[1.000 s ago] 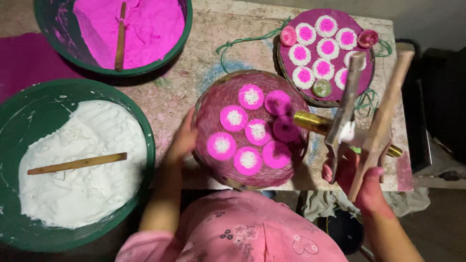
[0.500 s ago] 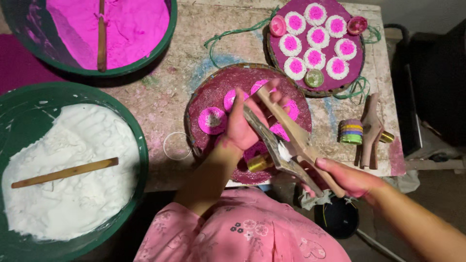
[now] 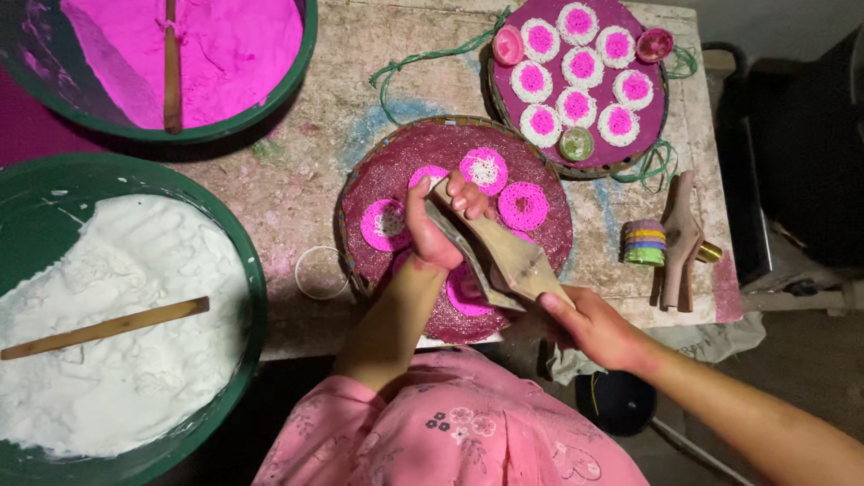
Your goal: The person scoops pink and white powders into a wooden mold, presses them into circular shapes on a woven tray, and arranges the finished pieces. They repeat the process to create multiple layered pink and white decorative items.
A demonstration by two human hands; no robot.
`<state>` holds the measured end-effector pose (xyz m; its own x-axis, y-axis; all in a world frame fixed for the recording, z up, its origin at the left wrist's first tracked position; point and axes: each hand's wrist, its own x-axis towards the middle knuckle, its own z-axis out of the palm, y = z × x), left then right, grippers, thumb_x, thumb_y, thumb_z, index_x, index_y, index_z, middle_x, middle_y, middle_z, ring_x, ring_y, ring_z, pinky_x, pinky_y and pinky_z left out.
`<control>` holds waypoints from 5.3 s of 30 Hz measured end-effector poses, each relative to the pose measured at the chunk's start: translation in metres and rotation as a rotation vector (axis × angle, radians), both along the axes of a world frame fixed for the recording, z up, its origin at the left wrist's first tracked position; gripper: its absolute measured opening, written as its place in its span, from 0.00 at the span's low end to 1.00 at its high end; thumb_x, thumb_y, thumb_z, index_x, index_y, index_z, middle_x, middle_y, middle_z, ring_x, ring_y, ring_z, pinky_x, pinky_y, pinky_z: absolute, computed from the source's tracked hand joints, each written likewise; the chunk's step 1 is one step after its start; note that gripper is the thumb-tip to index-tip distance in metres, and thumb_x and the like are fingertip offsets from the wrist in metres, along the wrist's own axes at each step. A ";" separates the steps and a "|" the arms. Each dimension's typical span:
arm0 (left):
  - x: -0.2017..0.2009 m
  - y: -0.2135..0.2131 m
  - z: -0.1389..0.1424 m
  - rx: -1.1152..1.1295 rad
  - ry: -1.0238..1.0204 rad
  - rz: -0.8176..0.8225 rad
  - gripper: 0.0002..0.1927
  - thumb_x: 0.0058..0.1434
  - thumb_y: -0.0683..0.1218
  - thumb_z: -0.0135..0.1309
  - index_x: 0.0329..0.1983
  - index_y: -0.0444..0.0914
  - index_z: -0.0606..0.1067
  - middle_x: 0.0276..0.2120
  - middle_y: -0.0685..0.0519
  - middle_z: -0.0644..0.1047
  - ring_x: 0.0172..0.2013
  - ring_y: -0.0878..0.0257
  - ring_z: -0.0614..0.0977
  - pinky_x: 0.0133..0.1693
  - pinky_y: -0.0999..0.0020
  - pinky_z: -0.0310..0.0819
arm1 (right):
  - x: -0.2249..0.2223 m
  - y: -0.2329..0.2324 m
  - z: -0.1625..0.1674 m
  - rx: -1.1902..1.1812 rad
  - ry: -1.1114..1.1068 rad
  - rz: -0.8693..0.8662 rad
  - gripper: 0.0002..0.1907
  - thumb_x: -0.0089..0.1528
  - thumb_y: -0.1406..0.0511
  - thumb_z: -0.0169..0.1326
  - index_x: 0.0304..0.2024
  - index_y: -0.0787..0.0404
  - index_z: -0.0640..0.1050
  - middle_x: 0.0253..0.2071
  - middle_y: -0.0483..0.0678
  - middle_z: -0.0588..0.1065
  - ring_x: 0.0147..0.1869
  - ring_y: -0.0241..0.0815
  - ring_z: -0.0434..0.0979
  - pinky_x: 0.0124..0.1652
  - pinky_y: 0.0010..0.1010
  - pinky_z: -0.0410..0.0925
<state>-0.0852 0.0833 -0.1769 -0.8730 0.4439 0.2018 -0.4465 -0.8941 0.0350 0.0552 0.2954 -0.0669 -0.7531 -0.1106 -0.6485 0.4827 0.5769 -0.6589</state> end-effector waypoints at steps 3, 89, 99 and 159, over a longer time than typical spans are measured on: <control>0.003 0.007 0.005 -0.044 -0.039 0.026 0.19 0.67 0.63 0.42 0.34 0.46 0.64 0.28 0.60 0.65 0.35 0.64 0.68 0.48 0.59 0.66 | -0.002 0.007 0.004 0.052 -0.062 -0.002 0.32 0.66 0.44 0.40 0.38 0.65 0.77 0.23 0.47 0.73 0.25 0.37 0.71 0.27 0.33 0.67; 0.116 -0.131 -0.058 -1.184 -0.222 0.117 0.25 0.66 0.40 0.47 0.67 0.36 0.65 0.53 0.45 0.76 0.48 0.58 0.77 0.50 0.58 0.71 | 0.101 0.040 -0.126 0.864 0.487 -0.629 0.37 0.59 0.49 0.59 0.66 0.58 0.68 0.54 0.57 0.76 0.48 0.61 0.80 0.44 0.50 0.70; 0.074 -0.159 -0.027 -0.681 -0.168 0.275 0.29 0.66 0.37 0.43 0.72 0.36 0.60 0.66 0.46 0.69 0.64 0.54 0.72 0.63 0.52 0.63 | 0.073 0.020 -0.129 0.876 0.532 -0.538 0.40 0.56 0.47 0.60 0.66 0.57 0.67 0.54 0.57 0.75 0.56 0.62 0.76 0.50 0.49 0.70; -0.130 0.017 -0.022 -1.631 0.514 0.207 0.20 0.65 0.42 0.54 0.59 0.34 0.70 0.50 0.46 0.79 0.48 0.64 0.82 0.53 0.70 0.74 | -0.050 0.275 -0.044 0.344 0.644 -0.171 0.32 0.52 0.72 0.60 0.60 0.51 0.76 0.52 0.51 0.75 0.54 0.48 0.77 0.52 0.36 0.71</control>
